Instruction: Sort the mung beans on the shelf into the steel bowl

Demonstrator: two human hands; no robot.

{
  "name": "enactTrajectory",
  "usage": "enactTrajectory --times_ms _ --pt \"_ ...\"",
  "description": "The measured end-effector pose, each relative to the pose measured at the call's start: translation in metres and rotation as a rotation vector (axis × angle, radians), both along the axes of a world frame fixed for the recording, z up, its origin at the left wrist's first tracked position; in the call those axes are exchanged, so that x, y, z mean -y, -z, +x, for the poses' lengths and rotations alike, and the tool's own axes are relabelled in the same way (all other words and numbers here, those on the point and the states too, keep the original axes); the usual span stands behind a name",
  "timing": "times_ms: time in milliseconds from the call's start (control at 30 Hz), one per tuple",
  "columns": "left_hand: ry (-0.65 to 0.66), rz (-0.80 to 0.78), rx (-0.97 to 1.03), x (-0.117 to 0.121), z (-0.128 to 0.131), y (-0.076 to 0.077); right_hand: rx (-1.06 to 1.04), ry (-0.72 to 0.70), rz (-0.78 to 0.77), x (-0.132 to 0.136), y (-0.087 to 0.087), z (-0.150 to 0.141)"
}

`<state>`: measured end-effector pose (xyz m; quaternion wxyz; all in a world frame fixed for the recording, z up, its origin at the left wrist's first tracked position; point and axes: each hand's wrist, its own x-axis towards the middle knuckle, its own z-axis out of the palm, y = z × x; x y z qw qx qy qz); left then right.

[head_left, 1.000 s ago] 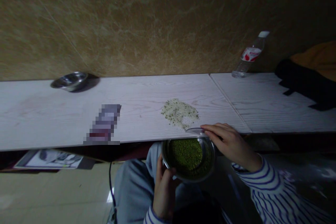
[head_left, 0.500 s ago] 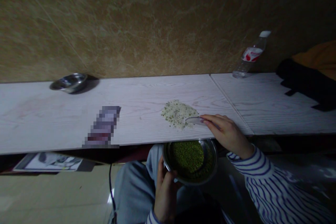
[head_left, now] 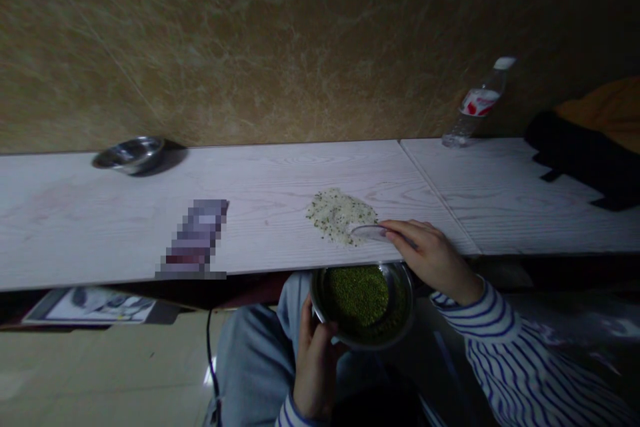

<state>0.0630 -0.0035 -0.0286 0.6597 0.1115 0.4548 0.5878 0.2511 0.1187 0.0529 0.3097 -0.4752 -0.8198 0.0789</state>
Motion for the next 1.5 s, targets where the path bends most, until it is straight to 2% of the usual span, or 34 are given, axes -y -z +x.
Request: enactTrajectory --times_ms 167,333,467,733,867,967,1100,1200,1267,1367,1500 --pt "-0.008 -0.006 0.024 0.001 0.0 -0.003 -0.031 0.031 -0.003 0.001 0.001 0.001" --pt "-0.019 -0.019 0.026 0.001 -0.001 -0.003 -0.027 -0.102 -0.047 0.012 0.0 -0.012" --pt "-0.028 -0.021 0.042 0.0 -0.001 -0.003 -0.008 -0.146 -0.032 0.009 0.001 -0.025" --pt "-0.076 -0.069 0.038 -0.001 -0.001 -0.009 0.0 -0.033 -0.027 -0.012 0.003 -0.025" --pt "-0.072 -0.065 0.058 -0.002 -0.004 -0.005 -0.014 -0.009 0.004 -0.019 -0.008 -0.025" --pt "-0.076 -0.079 0.056 -0.001 -0.007 -0.003 0.039 -0.036 0.026 -0.038 -0.024 -0.031" --pt "-0.073 -0.087 0.041 0.001 -0.01 -0.002 0.12 -0.081 -0.02 -0.088 -0.04 -0.05" --pt "-0.069 -0.1 0.038 0.001 -0.01 0.002 0.192 -0.073 -0.069 -0.127 -0.039 -0.067" --pt "-0.105 -0.1 0.027 0.001 -0.01 0.007 0.219 -0.089 -0.094 -0.145 -0.035 -0.077" --pt "-0.122 -0.11 0.047 0.001 -0.012 0.013 0.238 -0.124 -0.102 -0.152 -0.029 -0.087" --pt "-0.102 -0.096 0.052 0.001 -0.014 0.009 0.258 -0.195 -0.114 -0.142 -0.029 -0.09"
